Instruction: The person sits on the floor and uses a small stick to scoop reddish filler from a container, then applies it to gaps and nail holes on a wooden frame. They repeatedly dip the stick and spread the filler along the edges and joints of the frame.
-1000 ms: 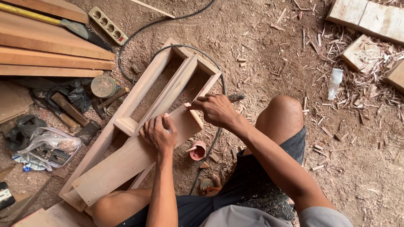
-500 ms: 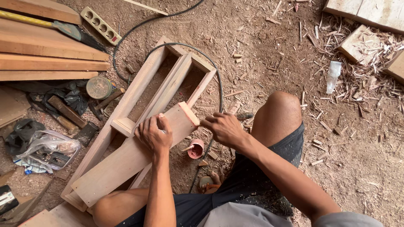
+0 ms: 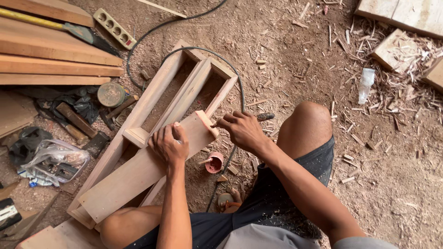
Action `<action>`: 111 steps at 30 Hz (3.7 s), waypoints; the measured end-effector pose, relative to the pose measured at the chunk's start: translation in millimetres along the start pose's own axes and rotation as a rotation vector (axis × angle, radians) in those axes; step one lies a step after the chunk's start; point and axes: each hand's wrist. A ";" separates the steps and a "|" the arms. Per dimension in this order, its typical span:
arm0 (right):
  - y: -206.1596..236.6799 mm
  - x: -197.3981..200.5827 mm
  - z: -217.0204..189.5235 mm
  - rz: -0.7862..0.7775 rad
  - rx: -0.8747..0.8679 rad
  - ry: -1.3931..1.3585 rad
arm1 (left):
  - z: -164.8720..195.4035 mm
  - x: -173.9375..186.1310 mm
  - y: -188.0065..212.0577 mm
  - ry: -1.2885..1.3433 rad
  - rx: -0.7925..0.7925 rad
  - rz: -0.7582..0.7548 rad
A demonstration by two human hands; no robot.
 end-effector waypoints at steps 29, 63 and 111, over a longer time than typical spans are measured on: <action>20.7 -21.2 -49.9 -0.040 0.112 0.080 | -45.1 21.7 0.0 0.086 0.013 0.089; -3.0 -12.8 -218.8 -0.358 0.152 0.914 | -163.9 31.3 27.2 0.255 0.090 -0.080; 66.2 101.3 -31.0 0.266 -0.478 -0.298 | -198.2 157.4 71.3 1.755 1.089 0.337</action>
Point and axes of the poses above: each hand's wrist, its own y-axis away from the middle knuckle, its own x-axis out of the back of the hand, z = x × y, and after that the axes turned 1 degree about x, right-handed
